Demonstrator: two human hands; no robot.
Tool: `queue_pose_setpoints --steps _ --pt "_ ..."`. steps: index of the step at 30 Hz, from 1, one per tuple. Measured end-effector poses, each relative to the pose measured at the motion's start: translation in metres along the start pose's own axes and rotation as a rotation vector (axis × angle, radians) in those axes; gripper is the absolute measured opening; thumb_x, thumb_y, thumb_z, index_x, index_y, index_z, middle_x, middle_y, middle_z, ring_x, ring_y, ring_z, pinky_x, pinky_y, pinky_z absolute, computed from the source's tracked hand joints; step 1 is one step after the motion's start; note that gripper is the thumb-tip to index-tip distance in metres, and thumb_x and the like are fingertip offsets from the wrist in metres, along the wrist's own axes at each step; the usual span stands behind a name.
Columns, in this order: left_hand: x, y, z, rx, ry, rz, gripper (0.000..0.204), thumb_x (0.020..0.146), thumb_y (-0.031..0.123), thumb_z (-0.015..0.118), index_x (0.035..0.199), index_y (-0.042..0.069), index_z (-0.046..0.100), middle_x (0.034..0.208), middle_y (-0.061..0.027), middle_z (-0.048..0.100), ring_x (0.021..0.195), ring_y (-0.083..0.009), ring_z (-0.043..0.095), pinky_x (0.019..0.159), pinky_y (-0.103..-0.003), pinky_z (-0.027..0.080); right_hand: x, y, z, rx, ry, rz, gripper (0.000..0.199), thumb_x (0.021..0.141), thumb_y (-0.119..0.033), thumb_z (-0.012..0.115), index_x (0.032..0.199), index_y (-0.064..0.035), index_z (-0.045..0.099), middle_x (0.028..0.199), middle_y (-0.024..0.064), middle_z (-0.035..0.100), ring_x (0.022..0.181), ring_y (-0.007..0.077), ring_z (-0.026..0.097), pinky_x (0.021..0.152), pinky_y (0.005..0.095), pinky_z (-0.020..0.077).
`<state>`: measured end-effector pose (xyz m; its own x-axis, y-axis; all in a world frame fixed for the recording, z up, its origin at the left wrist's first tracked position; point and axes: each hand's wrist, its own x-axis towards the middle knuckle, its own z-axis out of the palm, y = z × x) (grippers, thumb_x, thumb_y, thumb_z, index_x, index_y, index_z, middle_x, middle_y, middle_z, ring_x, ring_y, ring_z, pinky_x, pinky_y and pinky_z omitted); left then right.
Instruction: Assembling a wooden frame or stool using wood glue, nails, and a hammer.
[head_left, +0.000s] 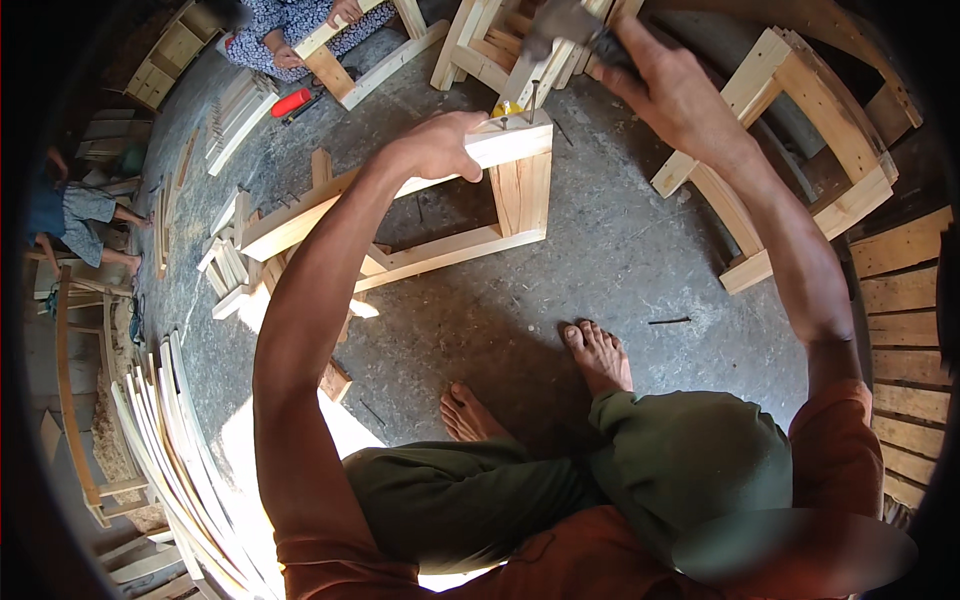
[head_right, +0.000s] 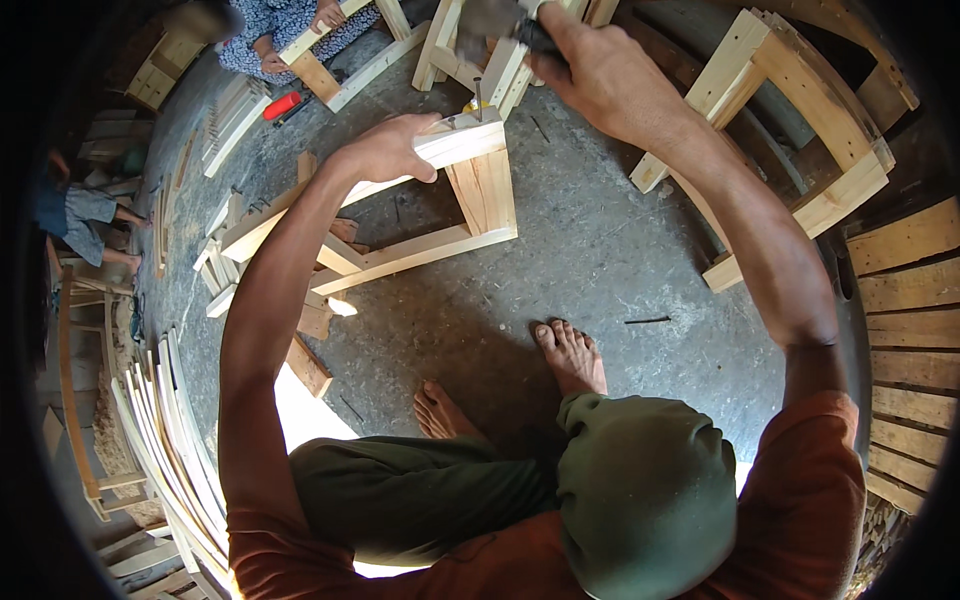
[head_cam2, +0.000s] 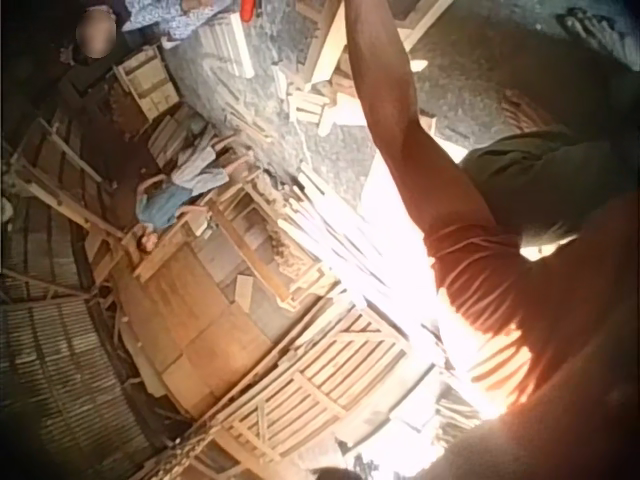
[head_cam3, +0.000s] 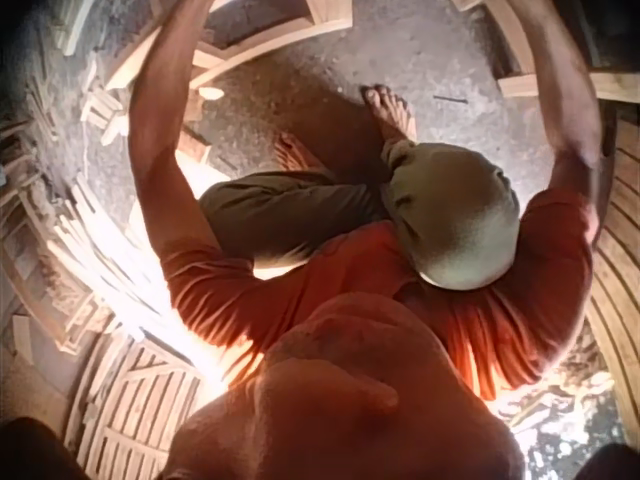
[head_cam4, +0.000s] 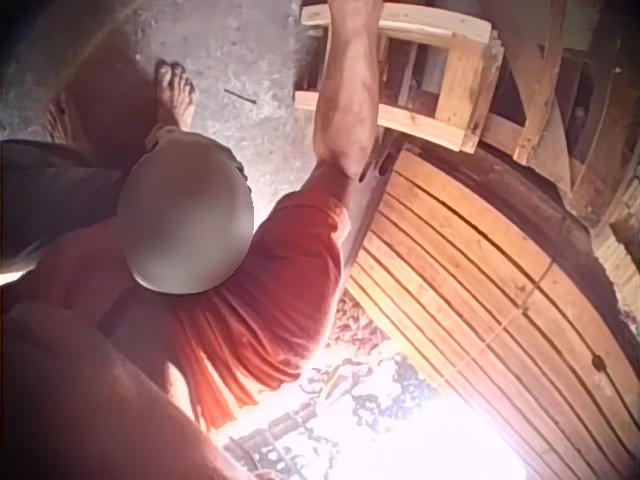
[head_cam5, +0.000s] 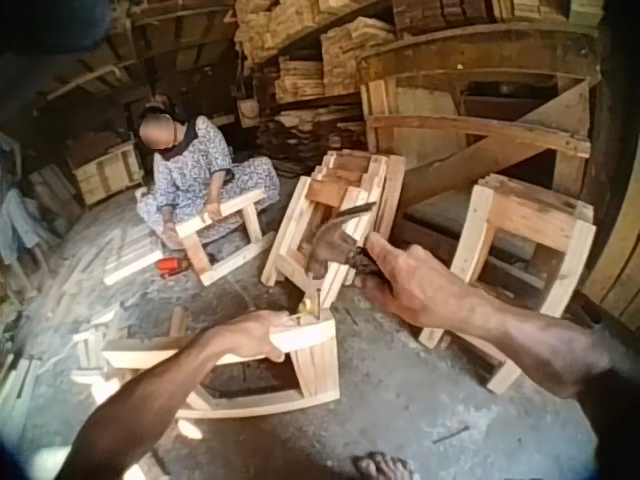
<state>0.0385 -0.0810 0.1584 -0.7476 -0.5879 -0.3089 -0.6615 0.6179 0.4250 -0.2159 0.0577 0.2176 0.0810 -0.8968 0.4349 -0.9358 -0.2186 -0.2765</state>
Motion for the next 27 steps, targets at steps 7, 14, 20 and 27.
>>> queue_pose_setpoints --steps 7,14,20,27 --pt "0.002 -0.002 0.003 -0.027 -0.021 0.026 0.092 0.069 0.019 0.081 0.148 -0.006 0.041 0.142 -0.0257 0.053 0.13 -0.0324 0.054 0.111 -0.033 0.039 -0.01 0.007 0.019 -0.058 -0.038 -0.03 0.034 0.098 -0.027 0.065 0.117 -0.0016 0.054 0.086 0.0241 0.067 0.083 0.0431 0.068 0.072 0.0492 0.0508" --pt "-0.001 0.0 0.005 0.034 0.021 0.004 0.093 0.069 0.02 0.082 0.148 -0.006 0.04 0.143 -0.0254 0.053 0.131 -0.0325 0.053 0.111 -0.034 0.04 -0.016 0.018 0.04 0.287 -0.048 0.185 0.041 0.091 -0.033 0.075 0.111 -0.0012 0.058 0.071 0.0135 0.067 0.067 0.0219 0.07 0.056 0.037 0.0547" --pt "0.003 0.001 0.0 0.047 -0.001 -0.063 0.096 0.069 0.022 0.082 0.15 -0.005 0.037 0.148 -0.0252 0.047 0.136 -0.0337 0.048 0.114 -0.035 0.037 -0.012 0.006 0.117 1.406 0.076 0.411 0.04 0.084 -0.02 0.084 0.108 0.0008 0.06 0.075 0.004 0.063 0.055 0.0081 0.056 0.044 0.0243 0.0447" --pt "-0.024 0.013 0.06 0.272 1.22 0.214 0.034 0.084 0.022 0.081 0.1 -0.004 0.066 0.096 -0.0136 0.07 0.089 -0.0229 0.065 0.08 -0.037 0.05 -0.014 0.023 0.156 1.398 0.003 0.241 0.034 0.084 -0.018 0.084 0.102 -0.0025 0.06 0.065 0.0015 0.06 0.05 0.0081 0.053 0.045 0.0241 0.0428"
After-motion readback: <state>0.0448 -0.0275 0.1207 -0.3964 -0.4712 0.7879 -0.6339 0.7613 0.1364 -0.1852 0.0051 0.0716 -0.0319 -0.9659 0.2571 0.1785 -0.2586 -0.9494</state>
